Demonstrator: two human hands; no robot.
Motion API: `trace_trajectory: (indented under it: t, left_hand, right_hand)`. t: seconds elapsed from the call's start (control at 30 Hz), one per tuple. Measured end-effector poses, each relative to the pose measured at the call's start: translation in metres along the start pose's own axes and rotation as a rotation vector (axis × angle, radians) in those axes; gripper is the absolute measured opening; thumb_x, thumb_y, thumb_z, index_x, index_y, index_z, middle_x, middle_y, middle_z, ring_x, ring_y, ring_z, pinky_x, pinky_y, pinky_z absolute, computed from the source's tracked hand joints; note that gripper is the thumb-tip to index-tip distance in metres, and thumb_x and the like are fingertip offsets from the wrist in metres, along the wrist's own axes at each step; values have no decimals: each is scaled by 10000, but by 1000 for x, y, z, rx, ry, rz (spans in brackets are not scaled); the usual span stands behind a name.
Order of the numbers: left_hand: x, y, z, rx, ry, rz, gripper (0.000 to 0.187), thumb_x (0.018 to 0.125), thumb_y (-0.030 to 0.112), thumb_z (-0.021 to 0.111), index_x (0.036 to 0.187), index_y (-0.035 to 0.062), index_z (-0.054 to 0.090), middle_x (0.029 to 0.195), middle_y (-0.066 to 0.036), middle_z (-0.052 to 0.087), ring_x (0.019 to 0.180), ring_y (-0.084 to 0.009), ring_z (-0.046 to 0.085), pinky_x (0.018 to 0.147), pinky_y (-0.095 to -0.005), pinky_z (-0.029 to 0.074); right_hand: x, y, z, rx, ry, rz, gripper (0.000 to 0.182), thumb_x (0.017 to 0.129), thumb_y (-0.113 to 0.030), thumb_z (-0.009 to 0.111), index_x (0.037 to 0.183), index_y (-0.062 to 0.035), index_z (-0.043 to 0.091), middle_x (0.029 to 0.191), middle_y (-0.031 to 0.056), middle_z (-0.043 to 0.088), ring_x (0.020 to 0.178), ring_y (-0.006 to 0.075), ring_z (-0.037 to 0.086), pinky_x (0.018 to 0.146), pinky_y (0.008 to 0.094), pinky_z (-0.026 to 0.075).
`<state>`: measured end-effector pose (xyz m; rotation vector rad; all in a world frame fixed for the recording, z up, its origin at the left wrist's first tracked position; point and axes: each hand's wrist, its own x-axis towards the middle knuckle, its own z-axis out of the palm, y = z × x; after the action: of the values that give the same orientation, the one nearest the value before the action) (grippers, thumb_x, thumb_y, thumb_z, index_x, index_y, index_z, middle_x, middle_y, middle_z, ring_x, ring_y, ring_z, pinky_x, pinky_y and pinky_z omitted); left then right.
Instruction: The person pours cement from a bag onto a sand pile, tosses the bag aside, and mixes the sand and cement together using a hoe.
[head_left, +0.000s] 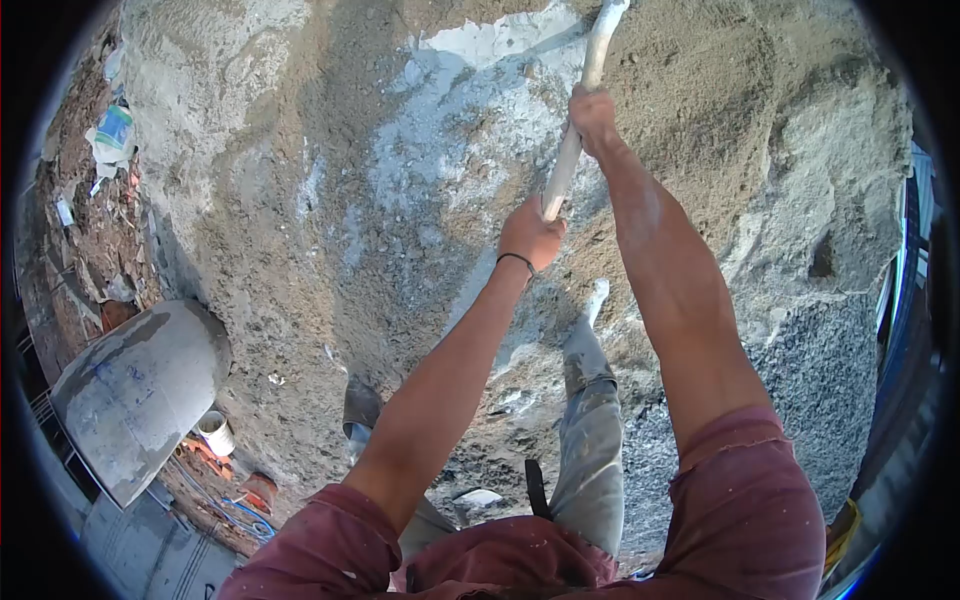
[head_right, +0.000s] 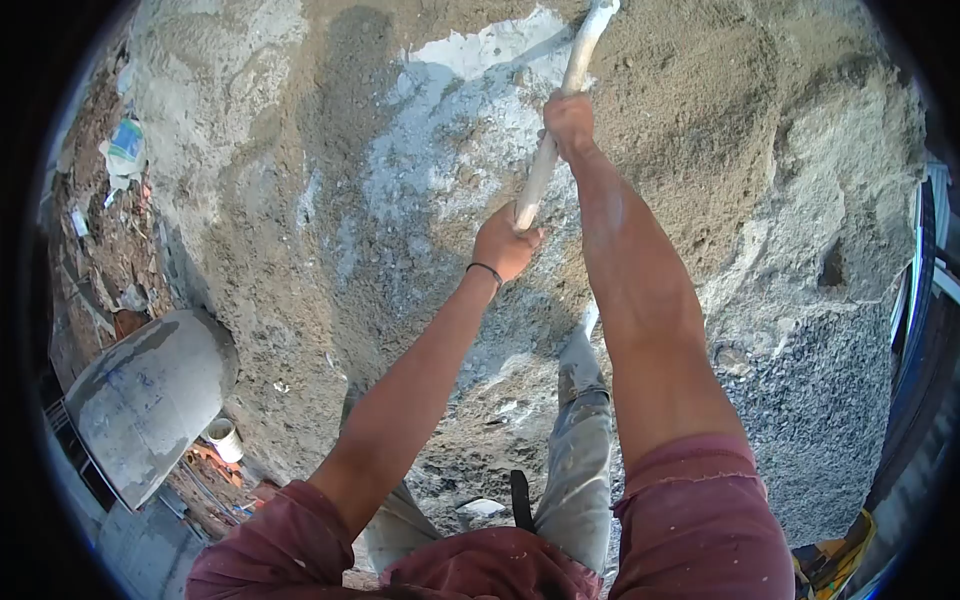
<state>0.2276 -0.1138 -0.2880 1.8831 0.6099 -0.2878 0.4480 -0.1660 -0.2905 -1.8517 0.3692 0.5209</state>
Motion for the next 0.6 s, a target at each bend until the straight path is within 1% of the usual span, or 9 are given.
trace_trajectory:
  t: [0.03,0.07,0.23,0.3,0.37,0.43,0.47,0.53,0.6]
  left_hand:
    - [-12,-20,-17,75,-69,-31,379,859,224,769,1144,23,622,933,-210,720,873,-386,710,761,-455,542]
    - [-38,-36,-26,151,-161,-78,399,866,227,763,1174,25,610,956,-220,719,894,-392,710,770,-463,541]
    - [-186,-56,-19,145,-274,-328,450,866,244,741,1214,13,575,929,-234,715,900,-418,701,769,-485,537]
    - [-249,-85,-43,98,-247,-331,432,857,242,740,1186,9,584,901,-228,711,875,-418,698,757,-479,533]
    - [-295,-110,-91,24,-251,-334,420,850,237,739,1173,10,595,868,-219,700,833,-415,688,743,-473,526]
    - [-353,-104,-130,-1,-273,-375,414,850,237,736,1174,16,602,845,-215,686,800,-413,676,725,-472,516]
    - [-388,-98,-144,-5,-258,-372,408,854,236,733,1175,20,604,838,-214,679,788,-412,671,716,-472,511]
    - [-458,-109,-168,25,-291,-399,417,874,278,720,1181,31,584,834,-258,682,802,-473,679,703,-512,525]
    - [-505,-114,-213,54,-316,-445,375,882,302,727,1141,58,609,813,-246,684,804,-466,683,685,-505,531]
  right_hand:
    - [-1,42,20,25,144,-30,425,989,-302,617,1032,109,518,669,192,605,479,312,633,424,455,510]
    - [-36,44,20,57,72,133,369,1032,-306,557,983,60,540,706,133,552,497,255,589,422,434,508]
    - [-160,103,2,-80,-124,356,407,996,-300,566,991,106,553,718,144,569,549,281,622,444,453,529]
    - [-213,122,19,-70,-227,477,422,1015,-274,574,1165,115,508,812,175,581,630,321,668,527,519,610]
    - [-251,118,35,-63,-283,521,396,1005,-225,608,1221,85,491,883,182,582,652,333,675,596,538,631]
    - [-275,133,51,166,-305,723,323,978,-170,642,1171,61,525,888,159,586,655,340,681,642,548,640]
    - [-290,136,59,302,-224,788,187,940,-109,676,1033,22,581,799,111,582,596,295,641,570,490,606]
    - [-336,156,78,309,-195,799,135,927,-92,672,961,7,587,753,99,570,570,268,608,530,455,563]
    - [-399,158,94,353,-110,782,101,901,-62,663,854,-18,585,683,80,545,527,225,549,474,405,484]
